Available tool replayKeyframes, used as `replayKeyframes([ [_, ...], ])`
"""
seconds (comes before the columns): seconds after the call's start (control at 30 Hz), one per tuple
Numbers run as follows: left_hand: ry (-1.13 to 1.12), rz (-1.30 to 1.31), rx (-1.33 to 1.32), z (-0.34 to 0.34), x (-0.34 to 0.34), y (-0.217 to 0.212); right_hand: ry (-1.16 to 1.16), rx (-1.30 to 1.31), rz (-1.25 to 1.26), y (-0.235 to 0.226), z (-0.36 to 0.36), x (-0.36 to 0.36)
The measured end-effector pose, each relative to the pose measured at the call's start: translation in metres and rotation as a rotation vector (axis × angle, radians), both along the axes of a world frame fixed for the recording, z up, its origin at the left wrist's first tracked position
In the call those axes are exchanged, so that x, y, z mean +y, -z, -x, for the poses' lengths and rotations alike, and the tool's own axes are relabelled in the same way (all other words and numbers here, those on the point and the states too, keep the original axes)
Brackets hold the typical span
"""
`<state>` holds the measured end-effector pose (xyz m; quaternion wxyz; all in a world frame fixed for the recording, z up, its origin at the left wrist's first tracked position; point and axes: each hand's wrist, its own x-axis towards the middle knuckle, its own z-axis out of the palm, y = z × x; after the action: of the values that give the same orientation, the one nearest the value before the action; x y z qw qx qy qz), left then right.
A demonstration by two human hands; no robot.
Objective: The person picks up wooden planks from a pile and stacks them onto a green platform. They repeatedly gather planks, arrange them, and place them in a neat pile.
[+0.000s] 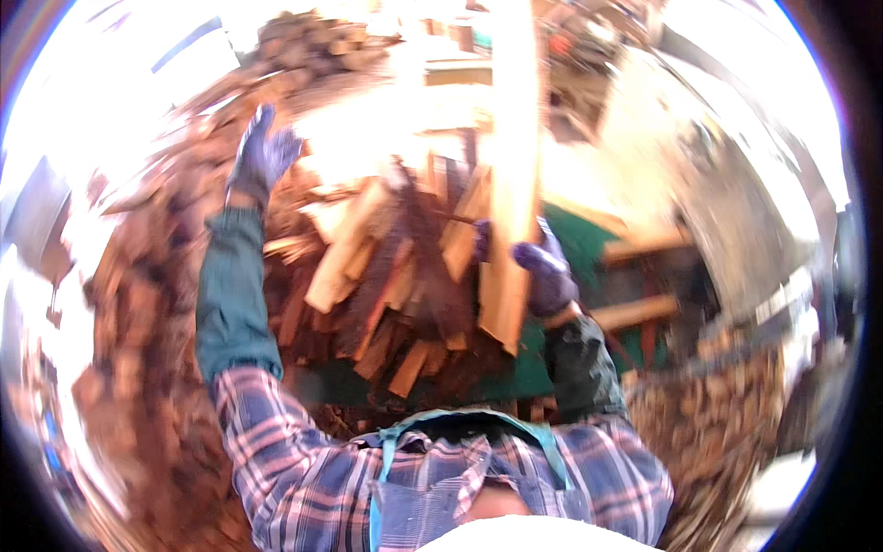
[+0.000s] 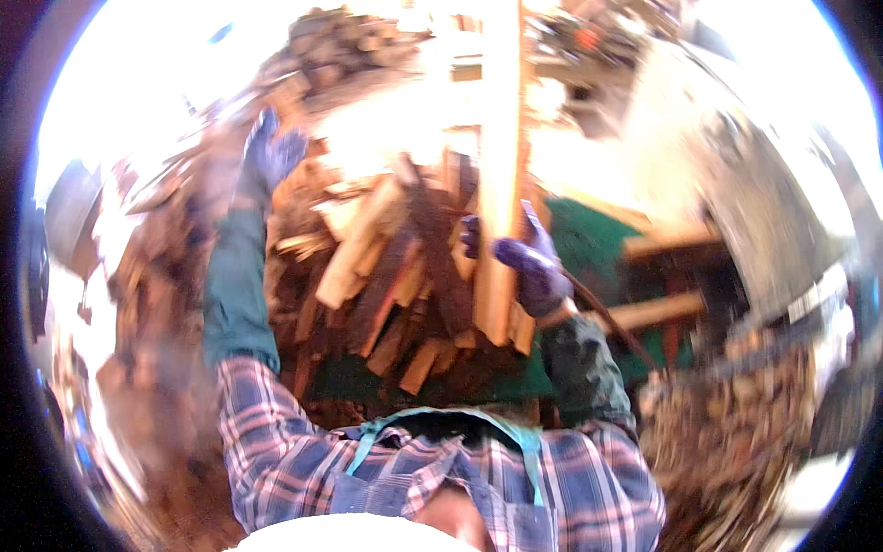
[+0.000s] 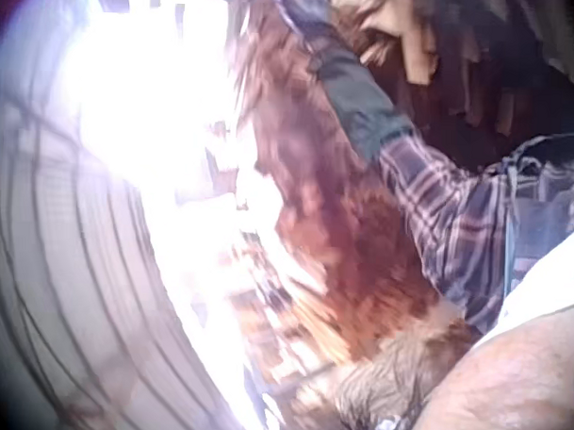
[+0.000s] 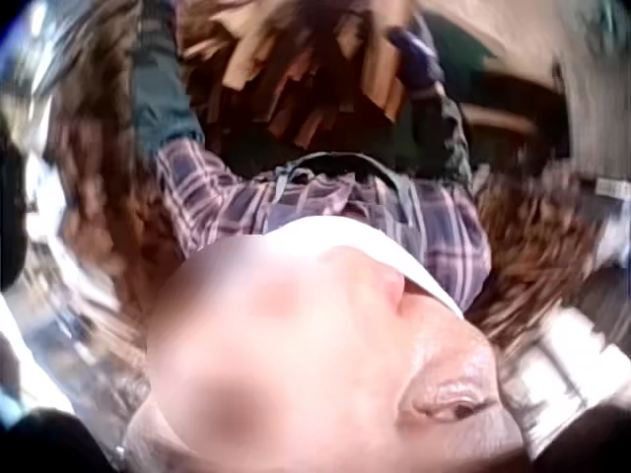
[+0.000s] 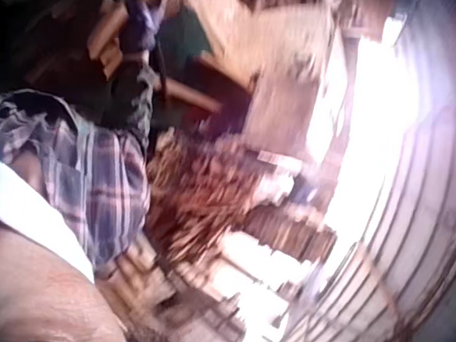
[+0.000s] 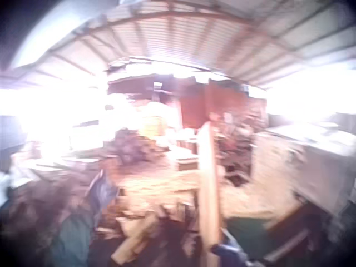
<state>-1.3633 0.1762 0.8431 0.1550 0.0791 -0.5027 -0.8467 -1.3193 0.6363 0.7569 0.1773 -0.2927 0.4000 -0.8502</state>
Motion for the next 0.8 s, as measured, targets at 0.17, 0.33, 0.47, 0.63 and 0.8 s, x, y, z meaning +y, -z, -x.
replayKeyframes([
  [0.17,0.392,0.14,-0.256,0.051,0.157,0.163,0.191,-0.239,-0.142,0.058,0.006,0.04],
  [0.33,0.604,0.425,-0.424,0.095,0.248,0.245,0.206,-0.407,-0.069,0.116,0.01,0.081],
  [0.47,0.74,0.616,-0.204,0.151,0.31,0.297,0.591,-0.413,-0.196,0.142,0.003,0.109],
  [0.63,0.536,1.443,-0.09,0.218,0.36,0.308,0.721,-0.905,-0.074,0.188,-0.005,0.153],
  [0.8,0.347,1.699,-0.262,0.283,0.399,0.319,0.742,-0.959,-0.11,0.235,0.017,0.191],
])
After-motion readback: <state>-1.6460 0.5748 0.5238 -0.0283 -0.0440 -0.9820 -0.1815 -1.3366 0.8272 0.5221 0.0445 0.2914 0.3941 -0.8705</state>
